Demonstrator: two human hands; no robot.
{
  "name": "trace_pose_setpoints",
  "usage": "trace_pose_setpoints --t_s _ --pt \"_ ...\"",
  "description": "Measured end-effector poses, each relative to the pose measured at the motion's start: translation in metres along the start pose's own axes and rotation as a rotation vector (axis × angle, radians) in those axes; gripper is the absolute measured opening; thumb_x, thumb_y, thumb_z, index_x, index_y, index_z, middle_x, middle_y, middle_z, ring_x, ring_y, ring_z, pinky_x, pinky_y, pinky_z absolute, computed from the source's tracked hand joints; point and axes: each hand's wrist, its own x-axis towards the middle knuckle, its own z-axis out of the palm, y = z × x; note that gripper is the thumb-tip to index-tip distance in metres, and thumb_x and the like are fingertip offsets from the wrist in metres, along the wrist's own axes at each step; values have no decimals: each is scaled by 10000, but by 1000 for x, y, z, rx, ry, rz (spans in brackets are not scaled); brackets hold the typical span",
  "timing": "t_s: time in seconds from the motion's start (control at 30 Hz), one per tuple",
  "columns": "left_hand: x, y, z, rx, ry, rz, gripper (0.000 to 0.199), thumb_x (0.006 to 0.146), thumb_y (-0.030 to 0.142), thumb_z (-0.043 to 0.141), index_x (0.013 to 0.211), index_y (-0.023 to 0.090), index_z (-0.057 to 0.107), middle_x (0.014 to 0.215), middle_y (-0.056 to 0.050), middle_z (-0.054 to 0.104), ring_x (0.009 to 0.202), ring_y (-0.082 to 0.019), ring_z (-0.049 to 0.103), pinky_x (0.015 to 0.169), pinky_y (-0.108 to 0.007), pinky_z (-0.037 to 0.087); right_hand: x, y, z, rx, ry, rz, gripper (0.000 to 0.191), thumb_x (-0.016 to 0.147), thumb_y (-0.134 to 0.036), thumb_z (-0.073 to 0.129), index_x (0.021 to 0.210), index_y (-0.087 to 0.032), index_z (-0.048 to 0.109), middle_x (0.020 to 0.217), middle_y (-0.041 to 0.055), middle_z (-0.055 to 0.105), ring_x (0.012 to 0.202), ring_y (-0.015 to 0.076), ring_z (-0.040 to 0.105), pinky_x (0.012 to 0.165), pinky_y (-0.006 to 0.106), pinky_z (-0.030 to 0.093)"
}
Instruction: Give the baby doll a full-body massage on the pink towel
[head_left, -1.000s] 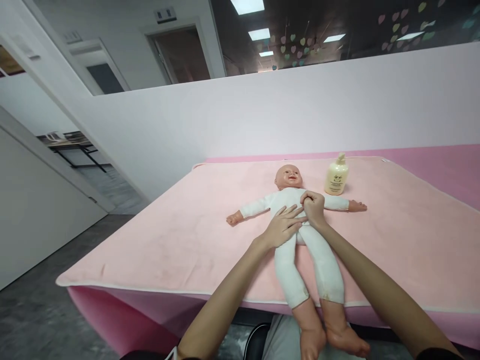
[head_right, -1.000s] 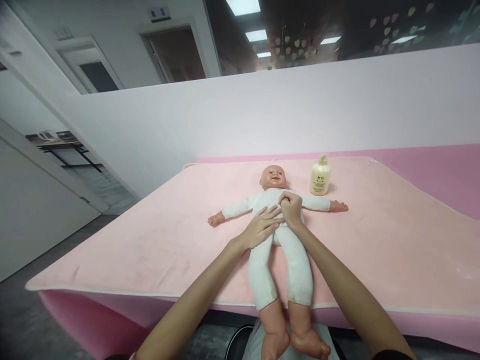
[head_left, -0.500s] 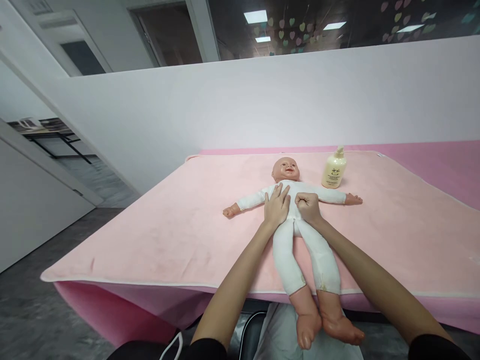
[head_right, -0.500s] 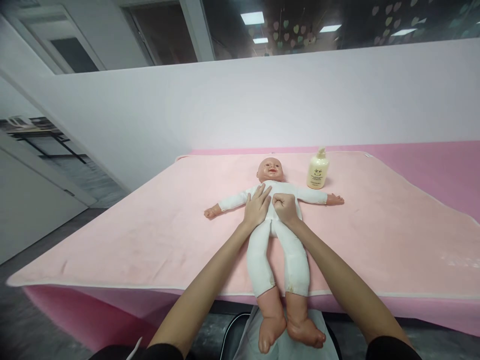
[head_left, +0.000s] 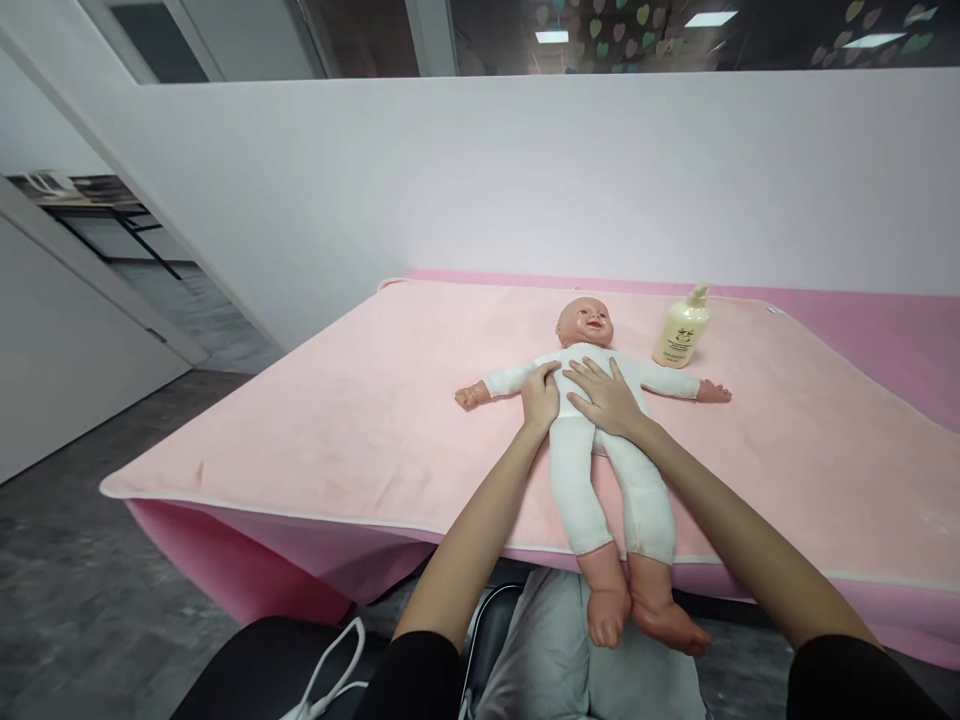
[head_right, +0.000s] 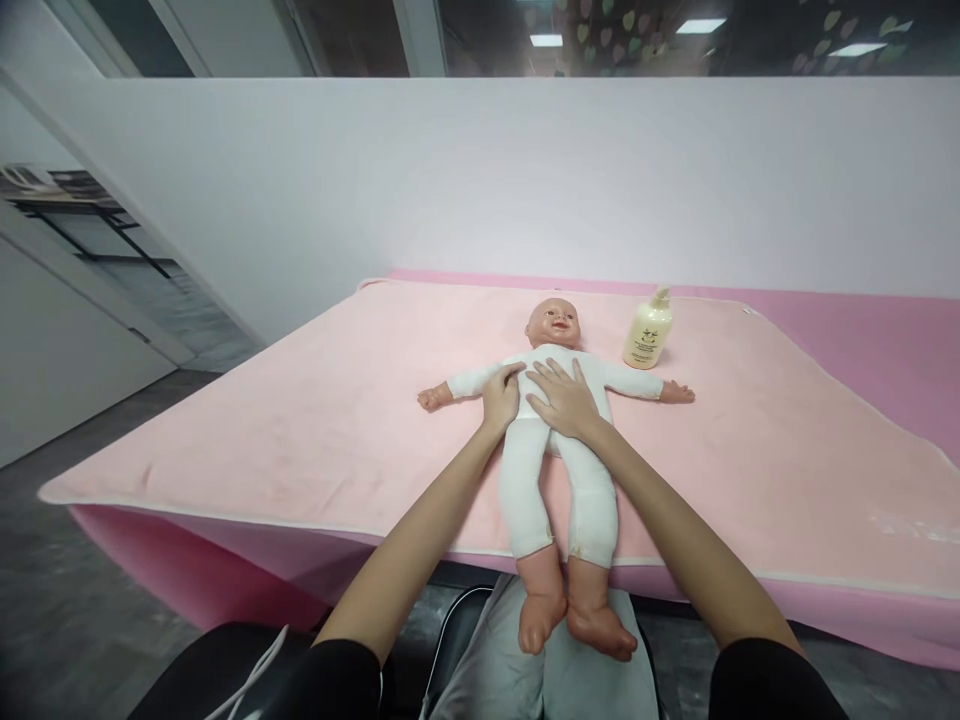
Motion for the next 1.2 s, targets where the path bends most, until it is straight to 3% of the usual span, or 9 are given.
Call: trace_pose_setpoints --t_s 0.23,0.4,0.47,0.6,0.67,0.83,1.0,1.07,1.2 --pt "0 -1 2 -48 -24 15 308 747 65 411 849 201 667 1022 -25 675 1052 -172 569 1027 -353 371 4 -2 3 -49 84 417 565 875 -501 338 1367 -227 374 1462 85 249 1348 313 202 1031 629 81" --pt "-2 9 -2 25 -55 69 307 765 103 422 927 181 670 1051 -60 667 1034 -195 579 993 -350 393 3 16 7 138 125 700 744 845 -568 323 1404 -79 280 1454 192 214 1350 329 199 1066 576 80" --pt "-6 19 -4 28 -152 133 295 768 137 449 948 200 674 1040 -50 673 1007 -199 592 973 -344 408 1 28 11 241 179 718 689 868 -508 292 1382 -48 308 1433 203 259 1354 292 214 1090 529 94" --pt "-19 40 -3 41 -641 359 255 801 227 461 878 269 701 909 10 707 948 -181 630 1021 -364 367 -4 49 17 457 346 738 520 852 -371 332 1289 -121 459 1360 139 416 1298 246 345 1082 462 224" --pt "-25 45 0 102 -799 470 256 822 265 451 874 313 697 965 39 701 1043 -174 601 1078 -398 285 -7 54 18 544 453 750 479 823 -309 345 1234 -135 518 1301 119 488 1237 227 423 1047 421 307" --pt "-25 43 5 204 -778 452 242 831 347 469 978 365 660 1246 38 572 1247 -187 445 1110 -458 164 -9 46 12 646 642 764 429 786 -286 351 1086 -108 602 1177 121 582 1104 207 527 979 366 386" --pt "-17 35 8 276 -651 348 300 807 367 527 1097 369 605 1355 13 470 1335 -212 308 1114 -486 31 -13 24 -1 639 731 624 372 798 -312 379 1020 -106 595 1094 122 619 1030 187 568 931 324 427" --pt "-12 30 9 320 -559 303 334 804 387 535 1135 378 575 1399 15 414 1358 -221 252 1108 -505 20 -14 15 -5 550 705 462 333 811 -307 385 991 -126 598 1047 110 636 993 180 584 913 315 439" --pt "-3 21 6 408 -409 194 398 862 380 429 1253 338 486 1461 -39 303 1378 -248 181 1093 -542 30 -15 -3 -9 343 521 30 254 823 -271 402 892 -162 621 940 81 664 911 165 611 866 283 458"
